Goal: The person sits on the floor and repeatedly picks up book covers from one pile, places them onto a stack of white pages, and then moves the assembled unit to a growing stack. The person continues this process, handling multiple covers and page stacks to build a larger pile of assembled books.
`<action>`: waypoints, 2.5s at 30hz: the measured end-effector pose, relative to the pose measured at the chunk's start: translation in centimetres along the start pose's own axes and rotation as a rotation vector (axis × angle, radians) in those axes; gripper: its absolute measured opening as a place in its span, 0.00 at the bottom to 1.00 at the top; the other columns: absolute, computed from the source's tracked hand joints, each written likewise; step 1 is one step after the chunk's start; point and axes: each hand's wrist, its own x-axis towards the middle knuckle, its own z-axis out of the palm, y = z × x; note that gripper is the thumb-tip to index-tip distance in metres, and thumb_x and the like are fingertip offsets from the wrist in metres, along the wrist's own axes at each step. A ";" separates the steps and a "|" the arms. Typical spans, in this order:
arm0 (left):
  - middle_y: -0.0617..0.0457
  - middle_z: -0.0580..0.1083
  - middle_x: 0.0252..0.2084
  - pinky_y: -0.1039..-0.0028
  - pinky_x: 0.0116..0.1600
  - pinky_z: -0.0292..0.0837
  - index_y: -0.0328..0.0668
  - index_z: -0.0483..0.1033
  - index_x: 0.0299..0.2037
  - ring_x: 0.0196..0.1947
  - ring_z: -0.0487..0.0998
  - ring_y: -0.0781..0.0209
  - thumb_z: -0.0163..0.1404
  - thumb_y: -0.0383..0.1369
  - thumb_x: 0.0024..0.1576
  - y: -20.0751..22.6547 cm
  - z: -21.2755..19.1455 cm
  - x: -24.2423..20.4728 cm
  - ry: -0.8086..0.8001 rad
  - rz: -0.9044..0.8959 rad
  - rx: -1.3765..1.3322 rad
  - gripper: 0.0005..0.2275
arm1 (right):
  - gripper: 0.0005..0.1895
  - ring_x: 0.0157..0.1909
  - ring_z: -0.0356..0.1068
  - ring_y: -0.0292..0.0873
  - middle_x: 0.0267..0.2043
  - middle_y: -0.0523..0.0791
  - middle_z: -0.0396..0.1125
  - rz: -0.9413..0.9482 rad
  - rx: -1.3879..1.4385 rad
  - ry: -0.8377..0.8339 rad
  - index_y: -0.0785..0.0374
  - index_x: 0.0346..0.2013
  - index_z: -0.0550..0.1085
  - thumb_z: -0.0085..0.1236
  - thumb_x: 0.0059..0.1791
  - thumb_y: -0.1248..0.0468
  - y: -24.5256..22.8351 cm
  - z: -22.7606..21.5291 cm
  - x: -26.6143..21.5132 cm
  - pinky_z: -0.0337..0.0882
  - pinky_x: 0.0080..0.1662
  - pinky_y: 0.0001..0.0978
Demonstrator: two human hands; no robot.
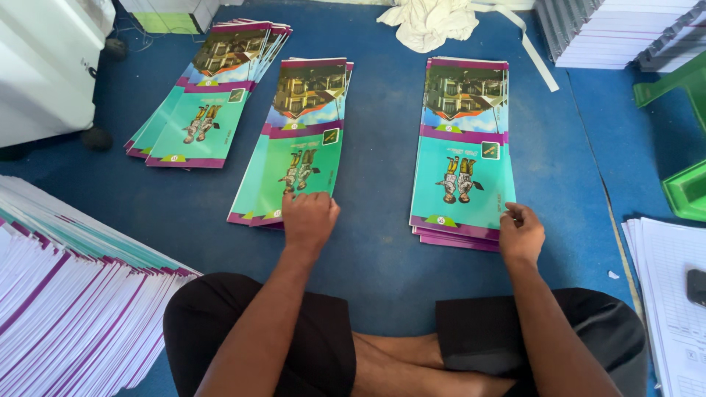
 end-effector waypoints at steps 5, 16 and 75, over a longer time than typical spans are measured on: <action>0.54 0.79 0.30 0.57 0.53 0.68 0.43 0.79 0.31 0.31 0.78 0.56 0.57 0.36 0.56 0.5 -0.4 0.6 0.094 0.100 -0.044 0.07 | 0.15 0.38 0.71 0.39 0.41 0.46 0.74 -0.037 0.093 -0.064 0.66 0.53 0.77 0.56 0.52 0.69 -1.6 0.9 -0.5 0.73 0.43 0.32; 0.53 0.79 0.30 0.58 0.55 0.67 0.41 0.80 0.33 0.30 0.79 0.57 0.56 0.33 0.58 0.8 -0.6 0.8 0.082 0.191 -0.034 0.05 | 0.15 0.35 0.71 0.36 0.40 0.45 0.72 0.017 0.323 -0.385 0.64 0.55 0.75 0.55 0.53 0.66 -8.6 8.4 -4.1 0.73 0.37 0.28; 0.47 0.69 0.17 0.58 0.34 0.63 0.37 0.70 0.16 0.22 0.70 0.48 0.56 0.33 0.59 1.5 -2.7 2.0 0.111 -0.010 -0.519 0.18 | 0.27 0.56 0.68 0.46 0.61 0.46 0.63 0.591 0.571 -0.563 0.54 0.71 0.60 0.45 0.56 0.60 -10.5 -0.5 1.2 0.76 0.49 0.43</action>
